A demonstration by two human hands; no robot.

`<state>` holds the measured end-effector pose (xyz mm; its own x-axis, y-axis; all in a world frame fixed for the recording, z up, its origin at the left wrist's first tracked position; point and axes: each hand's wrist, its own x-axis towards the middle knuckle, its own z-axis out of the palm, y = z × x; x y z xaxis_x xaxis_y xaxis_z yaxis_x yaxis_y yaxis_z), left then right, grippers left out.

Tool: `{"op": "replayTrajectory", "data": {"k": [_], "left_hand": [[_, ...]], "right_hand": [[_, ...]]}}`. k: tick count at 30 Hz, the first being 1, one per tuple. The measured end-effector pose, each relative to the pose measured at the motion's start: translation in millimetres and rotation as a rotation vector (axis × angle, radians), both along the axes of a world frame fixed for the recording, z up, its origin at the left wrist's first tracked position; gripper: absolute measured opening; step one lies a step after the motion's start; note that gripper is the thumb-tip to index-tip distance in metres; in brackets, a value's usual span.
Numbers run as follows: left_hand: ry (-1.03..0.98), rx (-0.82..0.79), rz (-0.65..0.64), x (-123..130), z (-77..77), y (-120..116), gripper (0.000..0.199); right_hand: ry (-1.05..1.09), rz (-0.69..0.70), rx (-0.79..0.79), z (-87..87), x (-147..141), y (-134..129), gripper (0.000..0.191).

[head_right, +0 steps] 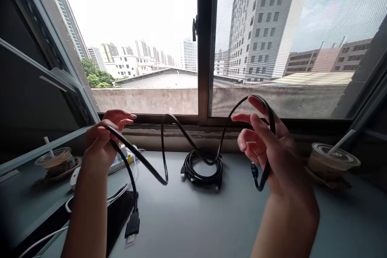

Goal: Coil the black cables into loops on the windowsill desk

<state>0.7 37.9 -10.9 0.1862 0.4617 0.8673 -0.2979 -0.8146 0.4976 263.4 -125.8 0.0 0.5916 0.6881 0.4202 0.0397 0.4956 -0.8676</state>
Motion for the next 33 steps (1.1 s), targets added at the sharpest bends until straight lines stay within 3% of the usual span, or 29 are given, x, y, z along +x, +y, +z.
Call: {"op": "replayTrajectory", "data": {"k": [5,11,16,21,27,33], "left_hand": [[-0.195,-0.053,0.048,5,7.1,-12,0.042],[-0.203,-0.058,0.082,11,12.8,-28,0.048],[-0.188,-0.013,0.100,14,13.3,-31,0.045],[-0.202,0.024,0.114,16,10.2,-30,0.040],[-0.150,0.077,0.115,20,4.7,-28,0.035],[-0.210,0.118,0.077,16,7.8,-27,0.038]], "right_hand": [[-0.176,0.057,-0.081,-7.6,-6,5,0.059],[-0.080,0.378,-0.182,-7.1,-14,15,0.063],[-0.098,0.521,-0.186,-6.7,-21,14,0.062],[-0.231,0.477,-0.242,-9.7,-22,11,0.058],[-0.152,0.626,-0.212,-6.2,-29,8,0.065],[-0.097,0.455,-0.228,1.3,-22,4,0.061]]}}
